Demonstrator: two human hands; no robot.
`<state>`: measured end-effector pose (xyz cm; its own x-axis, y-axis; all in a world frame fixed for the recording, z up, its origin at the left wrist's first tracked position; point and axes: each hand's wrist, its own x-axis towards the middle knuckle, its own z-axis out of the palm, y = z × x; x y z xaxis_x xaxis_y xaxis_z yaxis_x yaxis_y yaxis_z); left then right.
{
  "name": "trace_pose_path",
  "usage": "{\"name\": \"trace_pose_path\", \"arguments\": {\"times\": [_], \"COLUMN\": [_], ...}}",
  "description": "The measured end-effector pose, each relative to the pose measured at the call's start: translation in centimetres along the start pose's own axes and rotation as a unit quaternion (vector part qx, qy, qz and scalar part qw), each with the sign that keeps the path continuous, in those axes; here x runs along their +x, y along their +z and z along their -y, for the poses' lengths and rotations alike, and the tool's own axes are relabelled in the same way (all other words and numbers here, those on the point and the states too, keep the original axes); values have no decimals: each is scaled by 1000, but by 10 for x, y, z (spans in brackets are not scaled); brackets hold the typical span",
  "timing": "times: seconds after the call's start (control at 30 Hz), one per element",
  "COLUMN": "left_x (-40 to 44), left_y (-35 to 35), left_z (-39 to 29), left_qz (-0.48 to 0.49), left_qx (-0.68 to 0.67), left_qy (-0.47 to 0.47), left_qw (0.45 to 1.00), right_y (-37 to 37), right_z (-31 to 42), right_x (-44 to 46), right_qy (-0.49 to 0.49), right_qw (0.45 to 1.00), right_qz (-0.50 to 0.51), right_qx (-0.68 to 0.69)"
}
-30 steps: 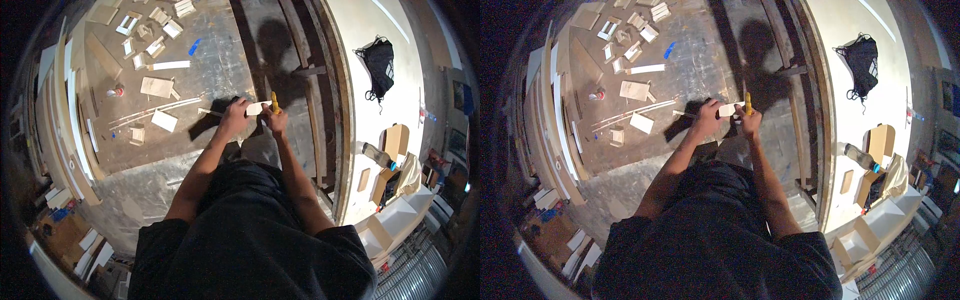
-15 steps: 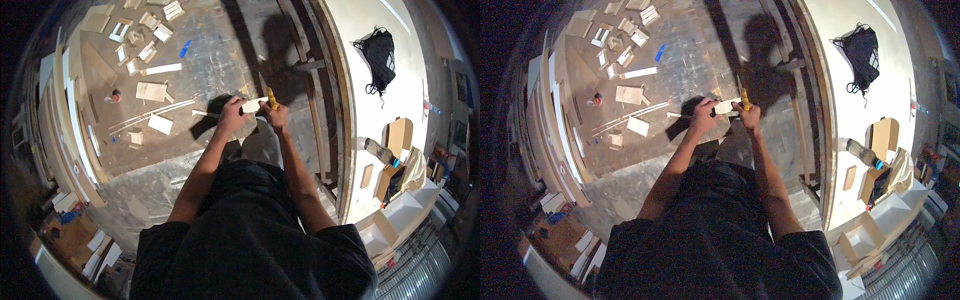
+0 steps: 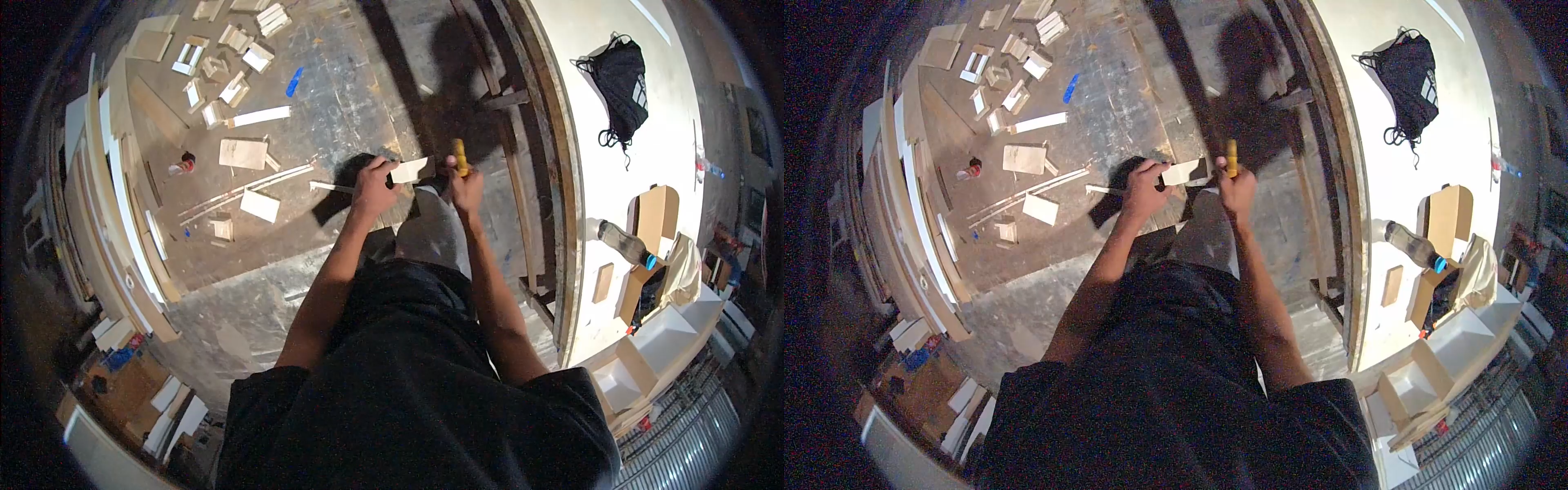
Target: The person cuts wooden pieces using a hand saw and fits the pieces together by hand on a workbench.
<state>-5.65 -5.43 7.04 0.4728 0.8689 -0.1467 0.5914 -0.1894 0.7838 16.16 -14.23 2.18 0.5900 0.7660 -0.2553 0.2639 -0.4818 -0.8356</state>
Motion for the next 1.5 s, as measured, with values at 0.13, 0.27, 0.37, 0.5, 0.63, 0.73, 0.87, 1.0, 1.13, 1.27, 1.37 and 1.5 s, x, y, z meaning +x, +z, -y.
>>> {"name": "trace_pose_path", "arguments": {"times": [0.13, 0.27, 0.37, 0.5, 0.63, 0.73, 0.87, 1.0, 1.13, 1.27, 1.37, 1.5], "left_x": [-2, -3, -10, -14, -22, -17, -25, -27, -16, -10, -11, -13], "left_y": [1, 11, 42, 44, 30, 15, 26, 24, 43, 21, 14, 17], "left_z": [4, 27, 71, 59, 45, 19, 38, 38, 65, 48, 39, 40], "left_qz": [-8, -7, 43, -79, -57, -83, -90, -82, -36, 46, 15, -20], "left_qx": [-18, 28, -134, -346, -554, -555, -220, -180, -274, -127, -90, -97], "left_qy": [18, 21, -117, -190, -260, -333, -71, -54, -161, -86, -24, -68], "left_qw": [1000, 999, 983, 916, 788, 758, 969, 979, 947, 987, 996, 993], "right_y": [-57, -77, -60, -50, -51, -50, -50, -51, -53, -49, -49, -44], "right_z": [78, 134, 123, 135, 148, 152, 141, 139, 138, 154, 158, 162], "right_x": [-30, -72, -88, -95, -101, -104, -102, -96, -95, -100, -104, -108], "right_qy": [18, 118, 154, 167, 151, 171, 164, 150, 157, 153, 157, 132], "right_qw": [999, 974, 966, 956, 965, 958, 955, 959, 960, 961, 965, 971], "right_qz": [2, 69, 114, 140, 141, 166, 183, 199, 217, 212, 200, 186], "right_qx": [35, 181, 171, 194, 159, 159, 165, 137, 86, 90, 60, 74]}}
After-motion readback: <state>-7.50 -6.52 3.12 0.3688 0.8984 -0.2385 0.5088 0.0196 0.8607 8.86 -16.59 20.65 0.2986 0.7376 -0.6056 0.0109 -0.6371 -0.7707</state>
